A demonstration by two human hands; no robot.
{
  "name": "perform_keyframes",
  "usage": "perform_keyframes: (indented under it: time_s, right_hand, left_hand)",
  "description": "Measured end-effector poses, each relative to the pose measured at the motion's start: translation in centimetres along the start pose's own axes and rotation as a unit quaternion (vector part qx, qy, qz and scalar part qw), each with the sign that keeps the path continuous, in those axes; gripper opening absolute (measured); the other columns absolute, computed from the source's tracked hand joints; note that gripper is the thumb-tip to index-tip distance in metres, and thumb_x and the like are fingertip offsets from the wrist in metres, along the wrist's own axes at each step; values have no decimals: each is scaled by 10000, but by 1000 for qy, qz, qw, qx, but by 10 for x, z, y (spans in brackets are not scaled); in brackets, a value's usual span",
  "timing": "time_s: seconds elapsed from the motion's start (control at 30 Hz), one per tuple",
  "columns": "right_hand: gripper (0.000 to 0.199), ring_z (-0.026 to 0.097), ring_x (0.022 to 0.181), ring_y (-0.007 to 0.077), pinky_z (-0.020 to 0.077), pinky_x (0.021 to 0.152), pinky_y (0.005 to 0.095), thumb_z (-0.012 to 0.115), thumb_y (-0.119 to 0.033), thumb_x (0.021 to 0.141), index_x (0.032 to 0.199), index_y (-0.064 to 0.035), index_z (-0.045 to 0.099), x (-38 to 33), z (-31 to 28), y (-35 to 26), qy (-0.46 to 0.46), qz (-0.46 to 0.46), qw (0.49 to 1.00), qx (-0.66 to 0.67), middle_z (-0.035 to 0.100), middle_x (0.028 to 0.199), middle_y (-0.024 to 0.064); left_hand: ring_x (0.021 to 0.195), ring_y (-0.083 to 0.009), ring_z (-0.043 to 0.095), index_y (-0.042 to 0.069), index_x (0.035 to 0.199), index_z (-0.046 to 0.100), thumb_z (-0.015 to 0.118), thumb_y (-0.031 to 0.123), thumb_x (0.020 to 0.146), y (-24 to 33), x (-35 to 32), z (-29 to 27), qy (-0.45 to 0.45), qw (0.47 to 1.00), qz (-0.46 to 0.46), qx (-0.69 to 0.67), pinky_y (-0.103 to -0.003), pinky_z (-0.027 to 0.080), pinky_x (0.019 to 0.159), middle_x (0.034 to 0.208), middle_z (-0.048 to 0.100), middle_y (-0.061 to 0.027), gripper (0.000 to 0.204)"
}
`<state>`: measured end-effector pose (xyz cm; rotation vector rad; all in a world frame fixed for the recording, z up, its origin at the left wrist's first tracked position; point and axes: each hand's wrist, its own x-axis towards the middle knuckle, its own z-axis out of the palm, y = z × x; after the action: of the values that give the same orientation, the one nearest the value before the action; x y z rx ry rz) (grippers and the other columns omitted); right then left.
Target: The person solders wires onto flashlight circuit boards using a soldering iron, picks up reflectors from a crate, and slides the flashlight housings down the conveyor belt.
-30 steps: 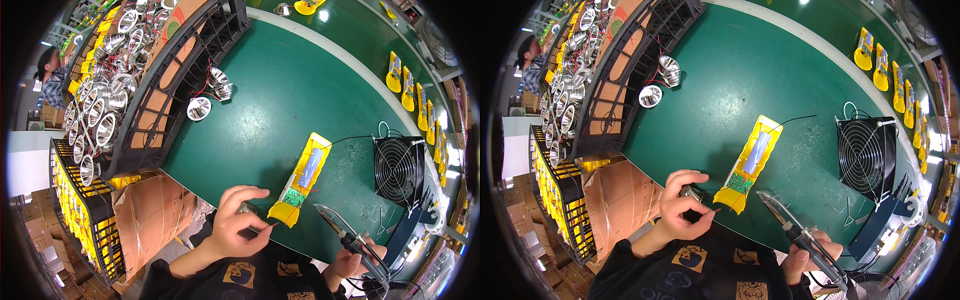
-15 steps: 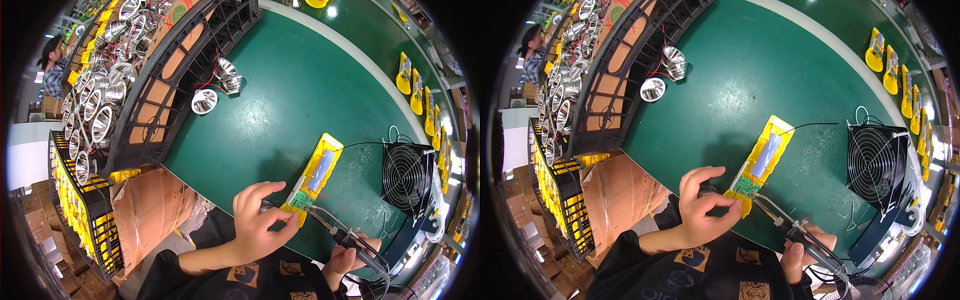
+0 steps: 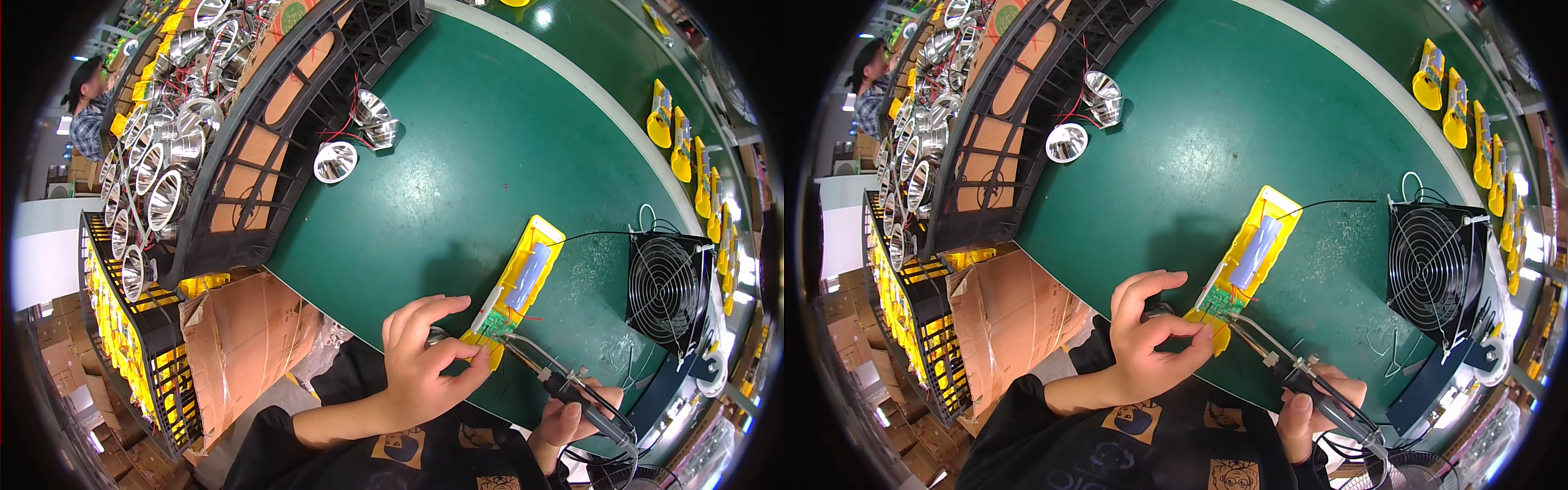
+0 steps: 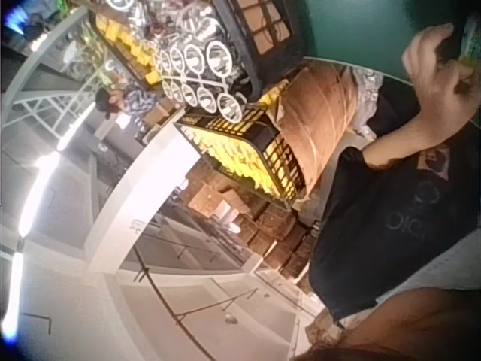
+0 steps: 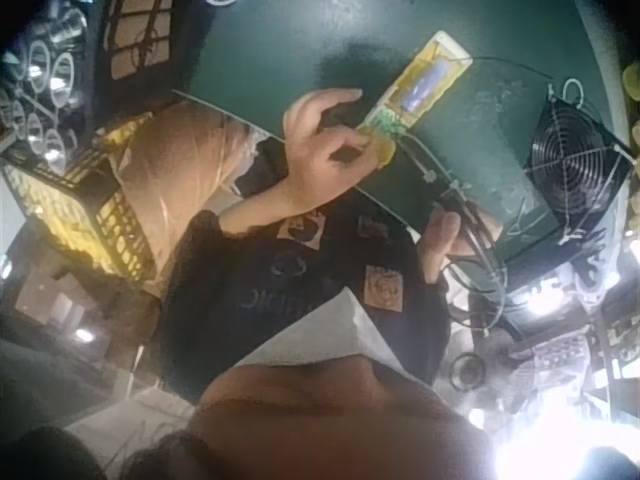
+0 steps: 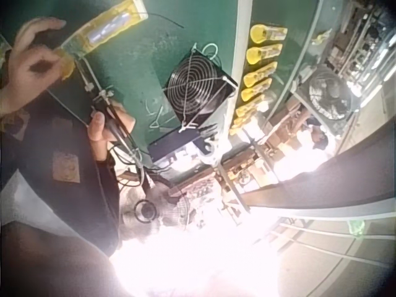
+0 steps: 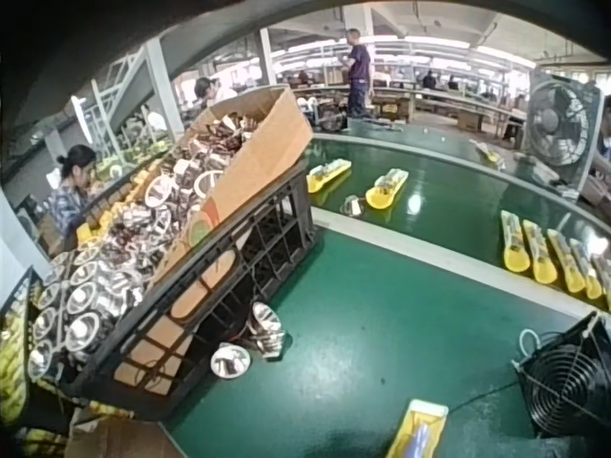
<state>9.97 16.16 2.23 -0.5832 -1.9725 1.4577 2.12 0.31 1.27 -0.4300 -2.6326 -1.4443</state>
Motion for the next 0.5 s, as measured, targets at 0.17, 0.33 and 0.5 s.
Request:
perform_keyframes:
  time_s: [0.17, 0.33, 0.5]
  right_hand:
    - [469, 396, 528, 90, 351, 490, 206, 658, -369, 701, 717, -53, 312, 1, 1, -1, -3, 5, 1000, 11, 308, 686, 6]
    - [473, 400, 533, 95, 352, 489, 208, 659, -371, 700, 713, -52, 309, 1, 1, 0, -4, 0, 1000, 9, 309, 684, 6]
    - [456, 457, 412, 105, 409, 428, 219, 617, -398, 749, 790, -27, 355, 3, 1, 0, -17, -48, 999, -5, 433, 491, 27]
  left_hand:
    - [936, -262, 493, 80, 572, 575, 700, 39, 531, 0, 0, 0, 0, 1000, 0, 4, -328, 378, 766, 1026, 532, -105, 138]
    - [936, -266, 495, 82, 578, 580, 701, 42, 533, -1, -1, 1, 2, 1000, -1, 1, -333, 381, 768, 1022, 535, -102, 135]
    - [933, -268, 496, 82, 581, 582, 699, 45, 536, -1, -2, 0, 1, 1000, 1, 3, -336, 383, 769, 1019, 535, -104, 131]
